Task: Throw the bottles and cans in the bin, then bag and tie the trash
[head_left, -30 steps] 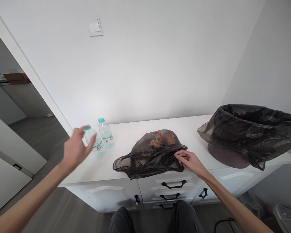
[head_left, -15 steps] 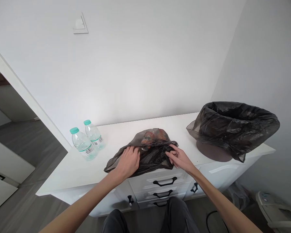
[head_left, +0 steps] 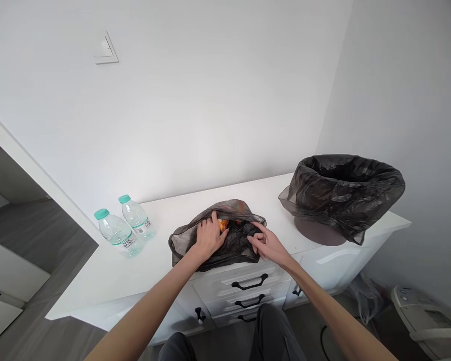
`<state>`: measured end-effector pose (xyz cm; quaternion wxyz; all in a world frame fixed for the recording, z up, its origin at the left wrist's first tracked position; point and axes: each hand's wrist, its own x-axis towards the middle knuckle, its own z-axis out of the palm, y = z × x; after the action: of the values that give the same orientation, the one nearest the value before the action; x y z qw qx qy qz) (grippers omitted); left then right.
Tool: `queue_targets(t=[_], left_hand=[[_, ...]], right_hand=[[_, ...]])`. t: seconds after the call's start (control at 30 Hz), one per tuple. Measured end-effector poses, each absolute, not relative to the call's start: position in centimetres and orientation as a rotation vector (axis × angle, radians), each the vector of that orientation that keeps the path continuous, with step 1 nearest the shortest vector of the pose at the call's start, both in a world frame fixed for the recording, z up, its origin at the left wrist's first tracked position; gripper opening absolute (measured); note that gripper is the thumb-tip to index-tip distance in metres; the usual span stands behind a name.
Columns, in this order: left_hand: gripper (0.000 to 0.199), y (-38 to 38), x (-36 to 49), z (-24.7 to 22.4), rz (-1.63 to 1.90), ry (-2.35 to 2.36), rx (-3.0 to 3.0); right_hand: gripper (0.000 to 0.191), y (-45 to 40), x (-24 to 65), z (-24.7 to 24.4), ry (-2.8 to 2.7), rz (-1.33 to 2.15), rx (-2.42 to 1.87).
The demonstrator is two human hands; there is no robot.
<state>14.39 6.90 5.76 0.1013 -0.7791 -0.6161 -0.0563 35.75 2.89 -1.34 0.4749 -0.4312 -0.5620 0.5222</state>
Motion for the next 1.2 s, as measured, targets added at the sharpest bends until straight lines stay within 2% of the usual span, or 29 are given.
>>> queue_targets(t=[0.17, 0.33, 0.43, 0.57, 0.73, 0.9, 1.2], left_hand=[[0.071, 3.7, 11.8, 8.8, -0.230, -1.779, -2.355], [0.078, -3.7, 6.9, 13.2, -0.466, -1.826, -2.457], [0.072, -8.7, 3.0, 15.6, -0.651, -1.924, -2.493], [0.064, -12.7, -3.3, 18.1, -0.740, -2.129, -2.218], [0.079, -12.3, -10.4, 18.5, -0.529, -2.350, -1.766], [0.091, -9.4, -13.6, 16.6, -0.179, -2.385, -1.690], [0.099, -5.3, -14.1, 14.4, -0.065, -2.359, -1.699]], right_hand=[[0.084, 2.5, 35.5, -1.1, -1.370, 1.287, -1.021], [0.086, 2.0, 35.5, -1.5, -1.397, 1.281, -1.031], [0.087, 1.8, 35.4, -1.8, -1.410, 1.280, -1.036], [0.089, 1.5, 35.3, -1.8, -1.420, 1.274, -1.071], [0.085, 1.1, 35.3, -2.2, -1.438, 1.272, -1.106], [0.081, 1.1, 35.2, -2.5, -1.446, 1.259, -1.127], [0.079, 1.4, 34.8, -2.0, -1.408, 1.252, -1.135]])
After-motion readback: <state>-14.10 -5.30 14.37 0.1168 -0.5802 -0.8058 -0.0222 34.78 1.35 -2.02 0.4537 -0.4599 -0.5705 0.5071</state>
